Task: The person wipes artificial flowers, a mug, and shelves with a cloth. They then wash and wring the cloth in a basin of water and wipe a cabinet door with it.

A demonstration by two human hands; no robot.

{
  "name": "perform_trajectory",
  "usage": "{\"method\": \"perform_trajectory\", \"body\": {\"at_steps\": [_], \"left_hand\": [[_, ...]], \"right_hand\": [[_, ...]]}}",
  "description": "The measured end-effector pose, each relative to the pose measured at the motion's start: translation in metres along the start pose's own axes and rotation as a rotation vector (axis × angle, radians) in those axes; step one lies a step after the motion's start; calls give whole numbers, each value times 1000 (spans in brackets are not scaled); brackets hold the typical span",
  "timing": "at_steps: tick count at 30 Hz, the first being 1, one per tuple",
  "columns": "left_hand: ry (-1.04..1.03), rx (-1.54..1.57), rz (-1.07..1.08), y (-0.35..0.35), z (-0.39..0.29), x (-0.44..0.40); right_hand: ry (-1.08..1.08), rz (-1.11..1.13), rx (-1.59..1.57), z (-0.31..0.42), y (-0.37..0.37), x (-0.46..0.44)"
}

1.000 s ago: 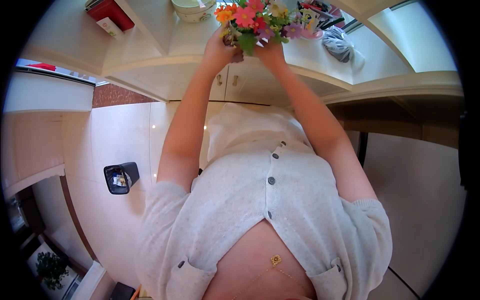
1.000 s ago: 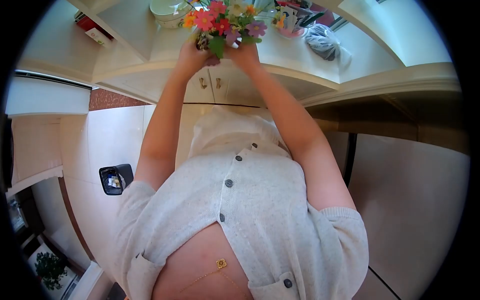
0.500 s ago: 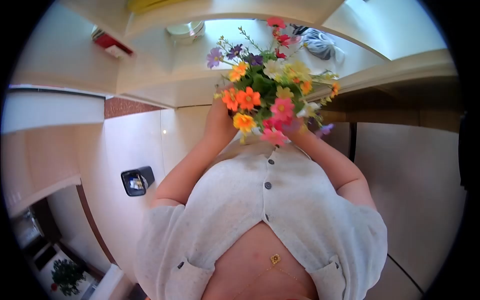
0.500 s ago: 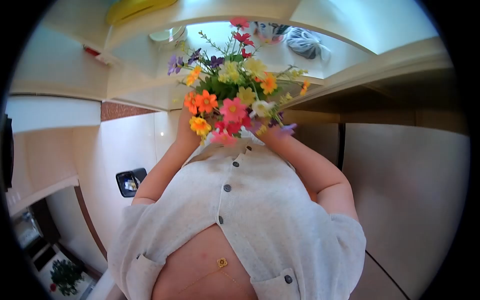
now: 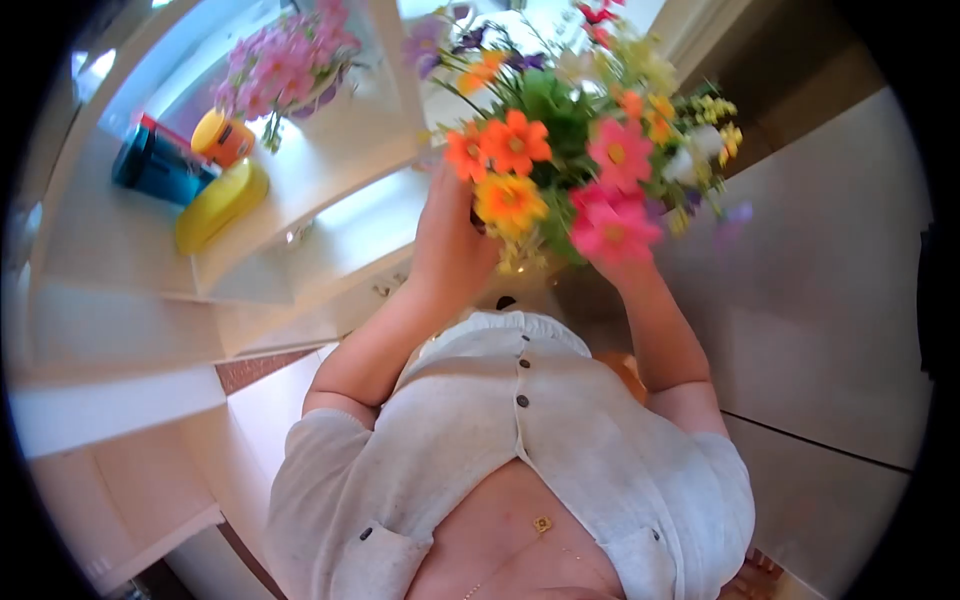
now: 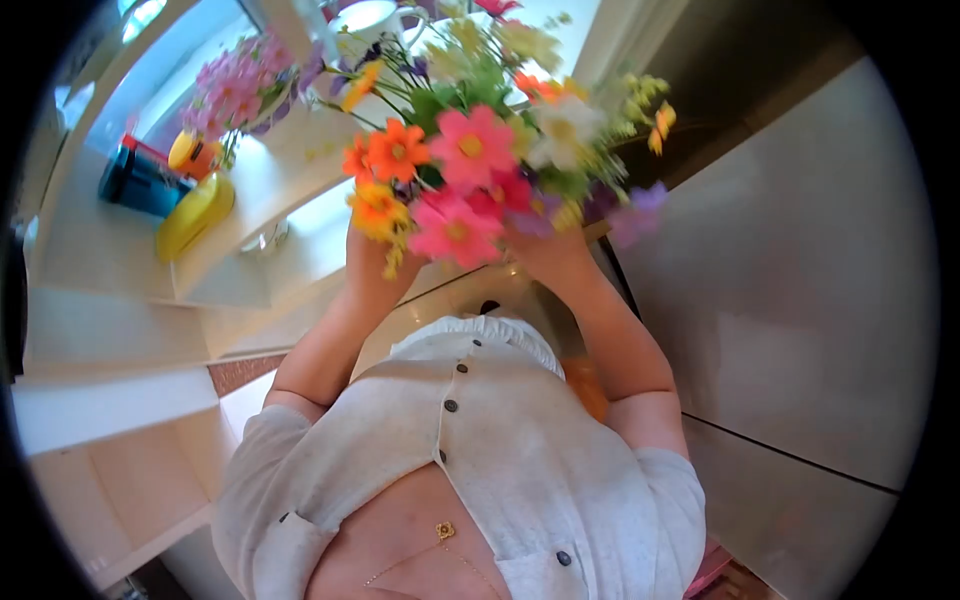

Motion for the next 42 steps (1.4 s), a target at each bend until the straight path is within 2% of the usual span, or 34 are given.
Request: {"method": "perform_trajectory", "body": {"at_steps": [2, 4, 7, 13, 15, 16, 22, 24, 26, 29, 34, 36, 37, 38, 40, 41, 42], "left_hand": [[-26, 0, -2, -9, 3, -31], [81, 95, -25, -16, 17, -59], [140, 137, -74, -21, 29, -97], [140, 17, -126, -28, 59, -122], [9, -110, -147, -26, 59, -128], [13, -114, -150, -25, 59, -129], [36, -260, -124, -27, 76, -132], [47, -287, -217, -29, 79, -132], [37, -280, -203, -27, 75, -134], [64, -262, -187, -25, 63, -135], [123, -254, -248, -27, 61, -122], [14, -295, -249, -27, 60, -117], [-8, -267, -277, -26, 54, -113], [-2, -274, -285, -24, 50, -109], [-92, -230, -270, -22, 40, -101], [-145, -169, -324, -24, 30, -95], [-137, -177, -337, -31, 28, -86]], "right_hand": [[71, -42, -9, 8, 8, -32], [-199, -39, -344, 13, 16, -64], [-38, -22, -154, -10, 27, -111], [-53, -23, -161, -43, 30, -145], [-45, -20, -153, -48, 29, -152], [-75, -8, -141, -50, 28, -154], [-88, 5, -133, -65, 26, -165], [-80, -16, -150, -67, 24, -168], [-13, -69, -111, -65, 23, -168], [-20, -72, -189, -71, 18, -174], [-56, -45, -146, -67, 11, -175], [29, -160, -53, -68, 13, -169], [-62, -224, -72, -62, 14, -156], [-61, -213, -76, -59, 13, -141], [-5, -421, -57, -50, 18, -111], [1, -405, -62, -46, 17, -97], [108, -284, 55, -39, 13, -82]]}}
Point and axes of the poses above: each hand's wrist, its own x-axis away from the middle knuckle, its own y-axis out of the back of the hand, z = x × y, the point moved 3 cm from there along -x, towards the middle knuckle, and after that the axes turned 6 degrees about -y, right-handed, at the moved point
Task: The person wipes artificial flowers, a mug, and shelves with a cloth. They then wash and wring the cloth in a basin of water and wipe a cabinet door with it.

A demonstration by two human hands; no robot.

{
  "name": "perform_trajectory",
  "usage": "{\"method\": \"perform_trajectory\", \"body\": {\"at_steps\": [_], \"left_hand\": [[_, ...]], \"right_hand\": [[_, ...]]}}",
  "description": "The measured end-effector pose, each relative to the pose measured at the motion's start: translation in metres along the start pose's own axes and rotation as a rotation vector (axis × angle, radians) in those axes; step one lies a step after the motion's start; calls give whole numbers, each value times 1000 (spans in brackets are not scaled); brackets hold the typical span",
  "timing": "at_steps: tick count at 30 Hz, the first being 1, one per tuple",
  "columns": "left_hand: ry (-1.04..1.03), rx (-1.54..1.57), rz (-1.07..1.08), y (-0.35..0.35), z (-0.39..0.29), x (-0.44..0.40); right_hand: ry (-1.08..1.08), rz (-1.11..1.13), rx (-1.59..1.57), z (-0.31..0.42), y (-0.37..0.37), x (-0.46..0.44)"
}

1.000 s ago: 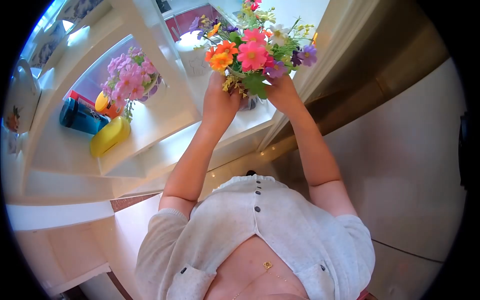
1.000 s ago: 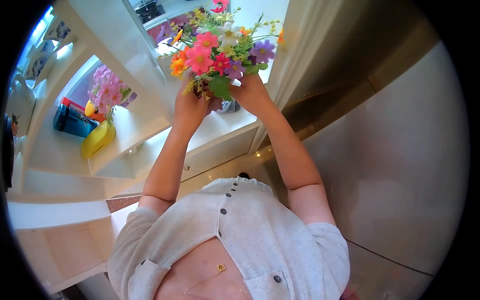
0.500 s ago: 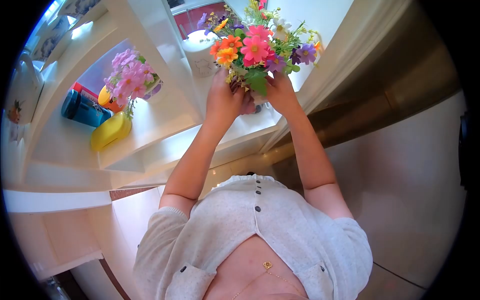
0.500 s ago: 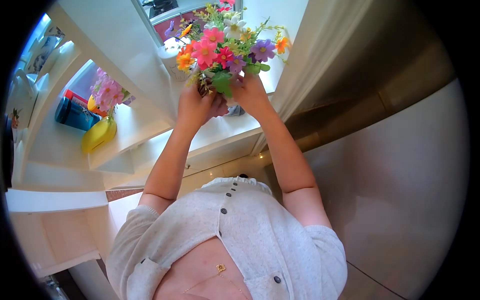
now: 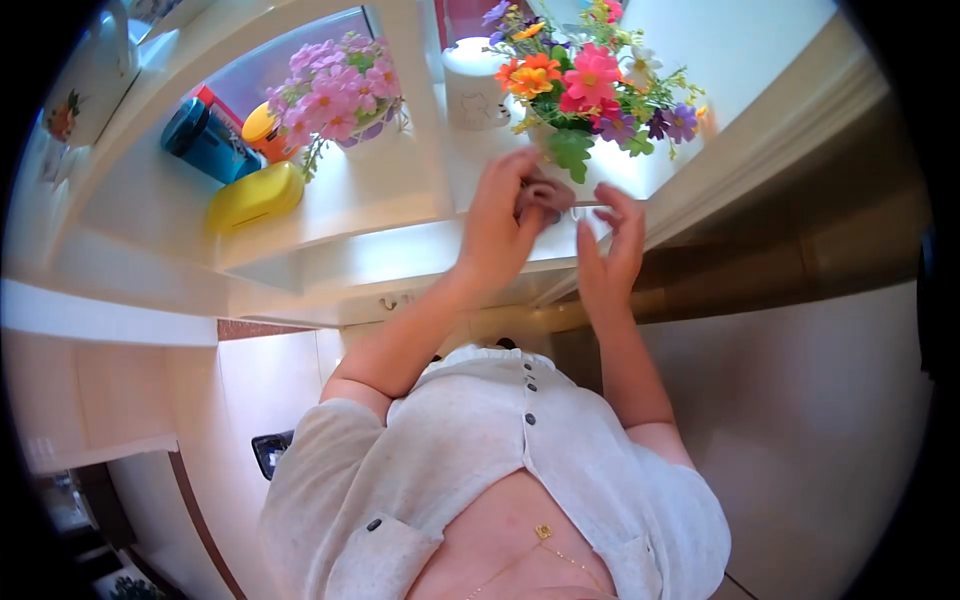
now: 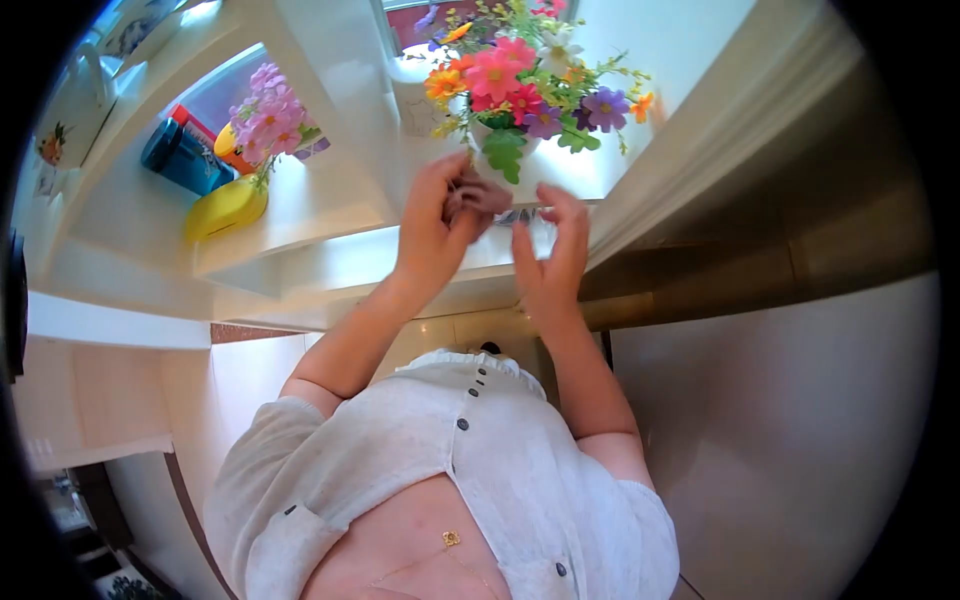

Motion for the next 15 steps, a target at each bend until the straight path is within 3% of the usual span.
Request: {"method": "perform_trajectory", "body": {"at_steps": [2, 4, 9, 11, 12, 15], "left_hand": [[140, 505, 41, -10, -4, 24], [169, 456, 75, -9, -20, 38], [307, 502, 179, -13, -5, 71], [324, 418, 296, -6, 0, 83], [332, 420, 300, -3, 6, 89], [491, 524, 292, 10, 33, 111]], "right_hand": [[114, 140, 83, 5, -4, 22], [225, 159, 63, -1, -9, 47], [153, 204, 102, -30, -14, 81], [-232, 203, -268, -46, -23, 97], [-241, 202, -267, -48, -28, 103], [-582, 242, -541, -54, -59, 111]]}}
Point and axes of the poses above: each hand's wrist, its own x-axis away from the middle knuckle, its own y-axis out of the back of the hand, z = x × y, the point moved 3 cm from there along -x, towards the middle knuckle, and after that the axes turned 6 degrees about -y, right-handed, at the moved point
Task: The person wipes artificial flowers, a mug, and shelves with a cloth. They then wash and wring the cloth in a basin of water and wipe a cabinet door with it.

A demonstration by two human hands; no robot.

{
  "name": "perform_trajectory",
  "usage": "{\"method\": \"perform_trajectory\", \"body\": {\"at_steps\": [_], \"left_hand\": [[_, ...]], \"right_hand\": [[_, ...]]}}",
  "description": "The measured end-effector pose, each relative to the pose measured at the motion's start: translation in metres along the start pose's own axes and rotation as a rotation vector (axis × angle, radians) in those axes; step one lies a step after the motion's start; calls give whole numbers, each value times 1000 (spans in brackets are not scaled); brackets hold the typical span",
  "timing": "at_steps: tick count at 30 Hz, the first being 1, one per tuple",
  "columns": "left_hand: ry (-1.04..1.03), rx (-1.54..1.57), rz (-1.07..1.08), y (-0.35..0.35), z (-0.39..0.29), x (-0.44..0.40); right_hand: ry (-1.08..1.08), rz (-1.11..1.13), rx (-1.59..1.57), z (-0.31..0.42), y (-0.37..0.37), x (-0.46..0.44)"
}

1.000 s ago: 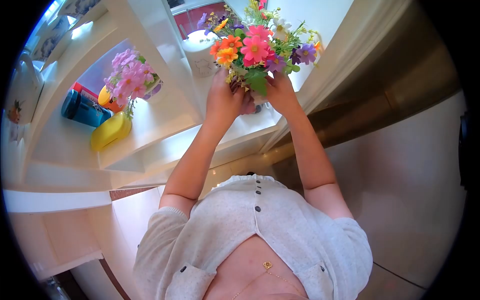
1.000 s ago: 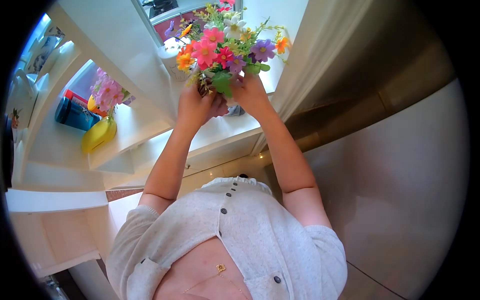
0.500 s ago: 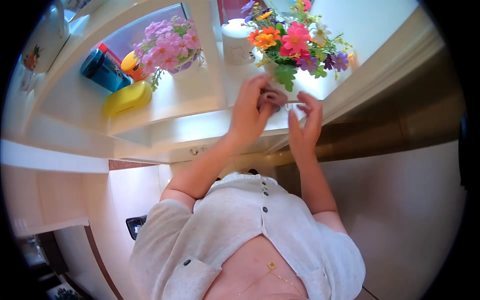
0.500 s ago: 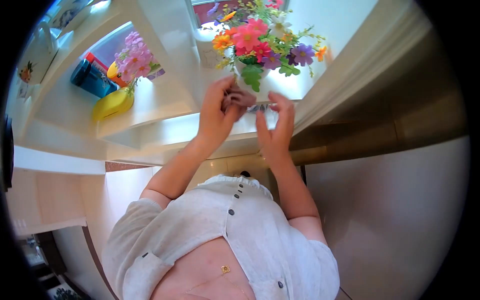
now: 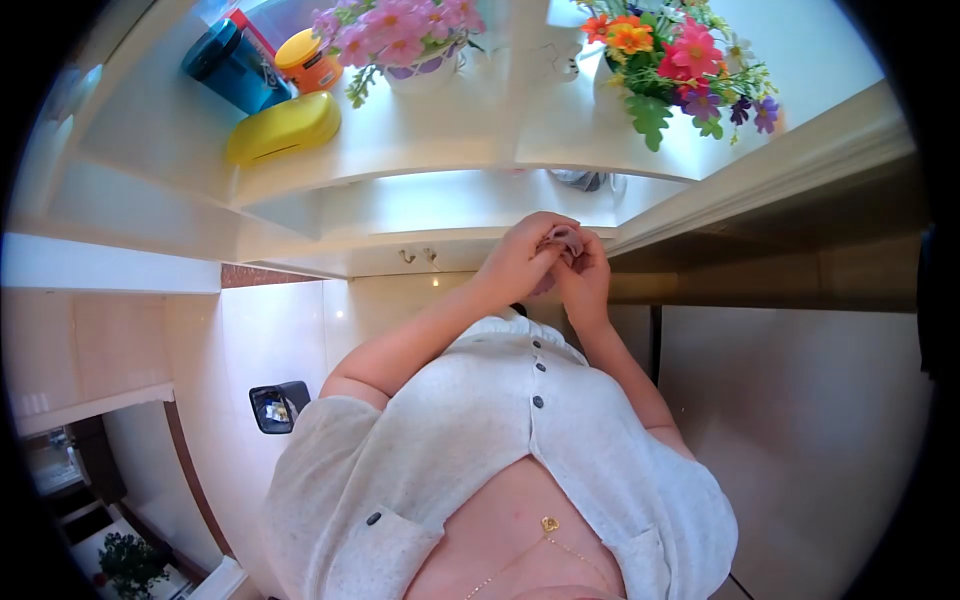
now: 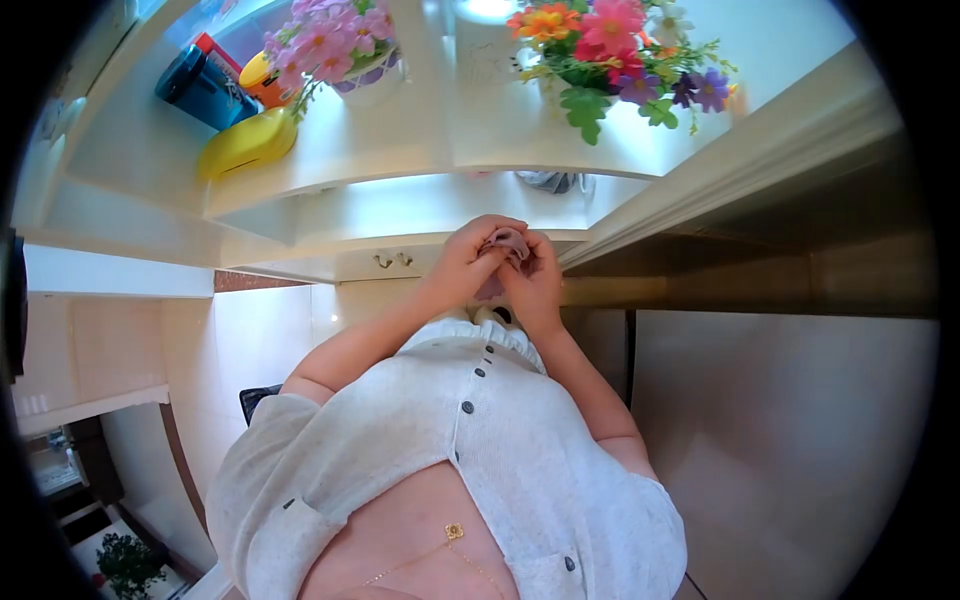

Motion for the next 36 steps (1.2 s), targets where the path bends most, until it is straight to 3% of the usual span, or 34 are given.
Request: {"method": "perform_trajectory", "body": {"at_steps": [3, 4, 6, 8, 10, 13, 15, 16, 18, 19, 21, 23, 25, 27, 28, 29, 31, 32, 36], "left_hand": [[-7, -130, -16, 35, 20, 14], [75, -86, -38, 48, 25, 19], [159, -43, -54, 76, 31, 29], [303, -72, -61, 106, 33, 41], [282, -201, -109, 140, 71, 52], [332, -425, -169, 183, 86, 52], [203, -497, -333, 205, 100, 56], [197, -538, -239, 218, 117, 59], [173, -673, -144, 226, 120, 70], [152, -809, -66, 228, 120, 76], [123, -750, -40, 234, 112, 84], [161, -762, -35, 241, 109, 92], [122, -769, -41, 247, 108, 99], [88, -773, -43, 250, 108, 105], [110, -733, -58, 252, 109, 105], [130, -692, -75, 253, 110, 104], [136, -636, -70, 253, 111, 101], [146, -582, -73, 251, 110, 100], [194, -737, 8, 237, 106, 93]], "right_hand": [[-185, 11, 24, -29, -17, -8], [-186, 12, 22, -34, -27, -11], [-398, 27, -35, -49, -50, -15], [-392, 3, -118, -67, -74, -21], [-374, -34, -204, -90, -93, -35], [-248, -146, 6, -130, -103, -72], [162, -360, 880, -148, -107, -94], [163, -377, 879, -163, -112, -98], [122, -239, 1359, -188, -134, -107], [121, -254, 1357, -192, -143, -110], [-130, -193, 1443, -202, -160, -117], [-155, -172, 1558, -190, -184, -120], [-178, 24, 1662, -196, -215, -123], [6, 195, 1698, -227, -235, -123], [128, 257, 1622, -216, -243, -110], [120, 247, 1625, -216, -237, -104], [340, 456, 1474, -212, -225, -92], [454, 413, 1504, -214, -213, -87], [459, 334, 1466, -204, -146, -82]]}}
Point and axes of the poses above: each hand's wrist, its own x-axis away from the middle knuckle, its own y-axis out of the back of the hand, z = x × y, the point moved 3 cm from there along -x, towards the middle knuckle, and after that the axes turned 6 degrees about -y, right-handed, at the moved point
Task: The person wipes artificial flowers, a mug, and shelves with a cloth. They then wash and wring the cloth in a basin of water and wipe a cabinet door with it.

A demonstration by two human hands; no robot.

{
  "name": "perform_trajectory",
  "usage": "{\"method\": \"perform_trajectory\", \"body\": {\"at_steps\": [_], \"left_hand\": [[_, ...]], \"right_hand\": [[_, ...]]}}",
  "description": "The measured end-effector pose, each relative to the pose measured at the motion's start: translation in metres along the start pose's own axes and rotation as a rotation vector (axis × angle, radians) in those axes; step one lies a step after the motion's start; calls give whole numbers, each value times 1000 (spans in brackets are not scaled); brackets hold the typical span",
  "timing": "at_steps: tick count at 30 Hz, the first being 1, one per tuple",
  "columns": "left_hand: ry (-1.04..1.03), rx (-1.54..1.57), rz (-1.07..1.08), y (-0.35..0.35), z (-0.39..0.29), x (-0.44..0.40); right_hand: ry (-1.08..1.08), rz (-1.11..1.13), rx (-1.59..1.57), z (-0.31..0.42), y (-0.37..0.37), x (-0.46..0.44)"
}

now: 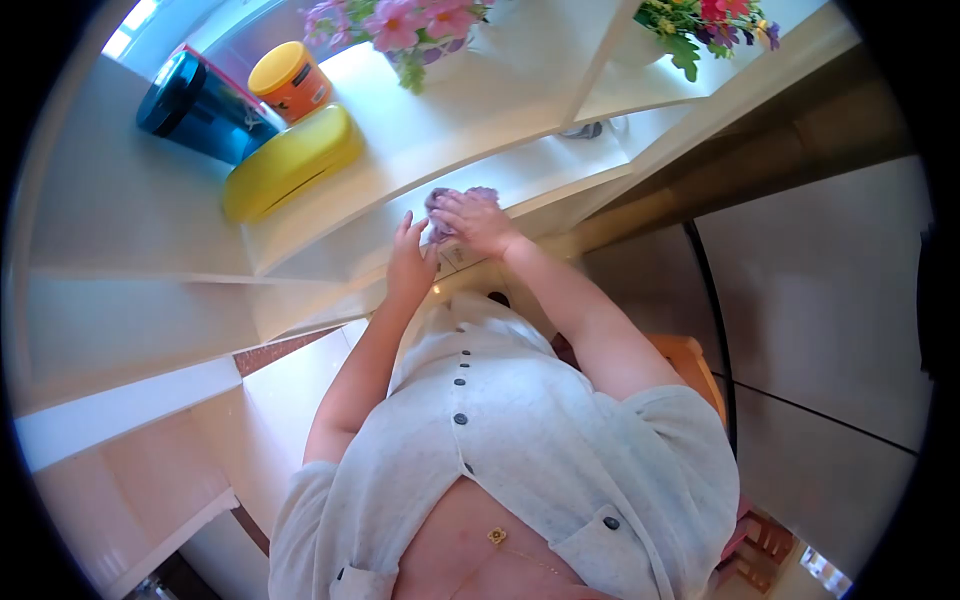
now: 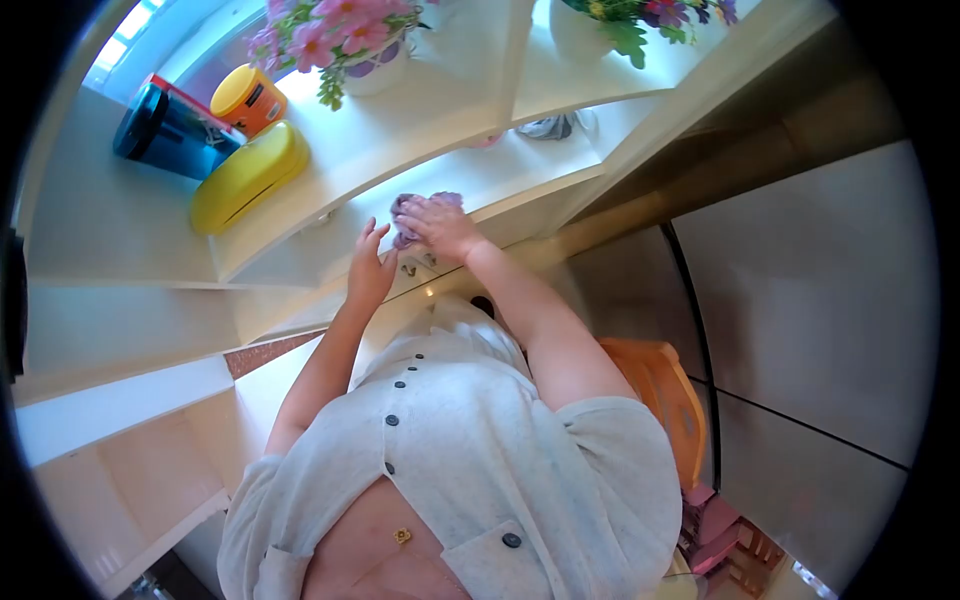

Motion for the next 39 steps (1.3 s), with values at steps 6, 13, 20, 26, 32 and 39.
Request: {"method": "perform_trajectory", "body": {"at_steps": [6, 13, 20, 26, 32, 39], "left_hand": [[-192, -346, 8, -34, 6, -13], [54, -540, 277, -53, 6, -12], [-15, -557, 313, -51, 5, 0], [-154, -598, 325, -46, 29, 13], [-284, -634, 352, -18, 58, 44], [-357, -629, 349, 32, 86, 69]], "right_hand": [[-221, -75, 29, -101, 36, 57], [-530, -294, 135, -191, 73, 97], [-810, -489, 222, -162, 37, 78], [-699, -409, 163, -91, 13, 64], [-613, -386, 152, -14, -17, 35], [-634, -318, 176, 84, -56, -1]]}}
Point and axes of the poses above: each hand's wrist, its own x-axis away from the middle knuckle, its own y-axis out of the back of the hand, z = x × y, the point moved 3 cm from there along -x, towards the middle knuckle, and after that the axes turned 6 degrees about -y, right-handed, at the moved point
